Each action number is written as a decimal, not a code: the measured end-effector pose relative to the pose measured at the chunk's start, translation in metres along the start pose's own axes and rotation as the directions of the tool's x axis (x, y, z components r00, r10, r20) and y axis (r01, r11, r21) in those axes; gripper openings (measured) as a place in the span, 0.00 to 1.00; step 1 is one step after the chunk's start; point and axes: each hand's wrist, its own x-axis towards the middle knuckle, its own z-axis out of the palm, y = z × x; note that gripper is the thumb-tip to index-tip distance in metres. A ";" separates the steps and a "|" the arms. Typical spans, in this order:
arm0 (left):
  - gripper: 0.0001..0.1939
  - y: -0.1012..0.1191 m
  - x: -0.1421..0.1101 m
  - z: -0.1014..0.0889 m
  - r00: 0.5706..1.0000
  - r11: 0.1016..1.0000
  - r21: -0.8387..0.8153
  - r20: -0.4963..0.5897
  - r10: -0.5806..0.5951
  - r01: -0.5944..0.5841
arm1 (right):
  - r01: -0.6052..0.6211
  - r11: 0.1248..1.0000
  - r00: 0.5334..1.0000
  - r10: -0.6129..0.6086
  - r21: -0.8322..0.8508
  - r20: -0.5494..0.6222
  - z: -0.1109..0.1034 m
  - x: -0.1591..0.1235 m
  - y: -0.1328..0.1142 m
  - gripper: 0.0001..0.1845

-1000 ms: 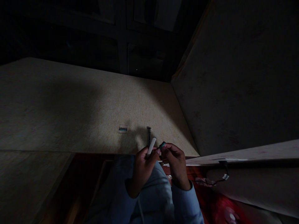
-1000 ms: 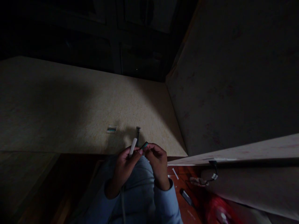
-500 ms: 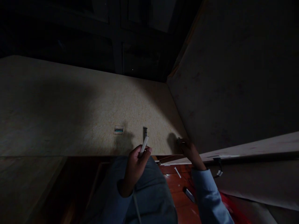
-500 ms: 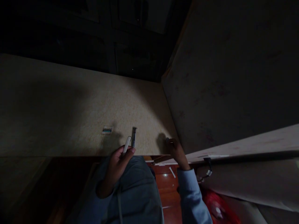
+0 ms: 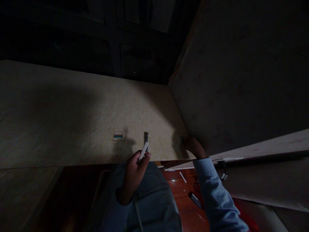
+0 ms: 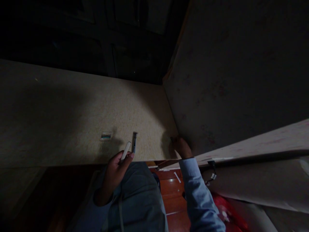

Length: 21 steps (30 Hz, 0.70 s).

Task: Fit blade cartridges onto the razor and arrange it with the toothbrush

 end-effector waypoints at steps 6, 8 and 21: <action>0.19 0.000 0.000 -0.001 1.000 1.000 0.010 0.023 -0.002 0.002 | -0.072 0.997 0.997 0.073 -0.012 0.005 0.000 -0.016 -0.005 0.17; 0.18 0.000 0.000 -0.001 1.000 1.000 0.005 0.021 0.005 -0.006 | -0.090 0.996 0.996 0.090 -0.003 -0.005 -0.001 -0.023 -0.007 0.18; 0.20 -0.002 -0.004 0.001 0.995 1.000 0.003 0.102 -0.013 0.013 | -0.130 0.991 0.989 0.131 0.026 -0.061 0.000 -0.041 -0.019 0.19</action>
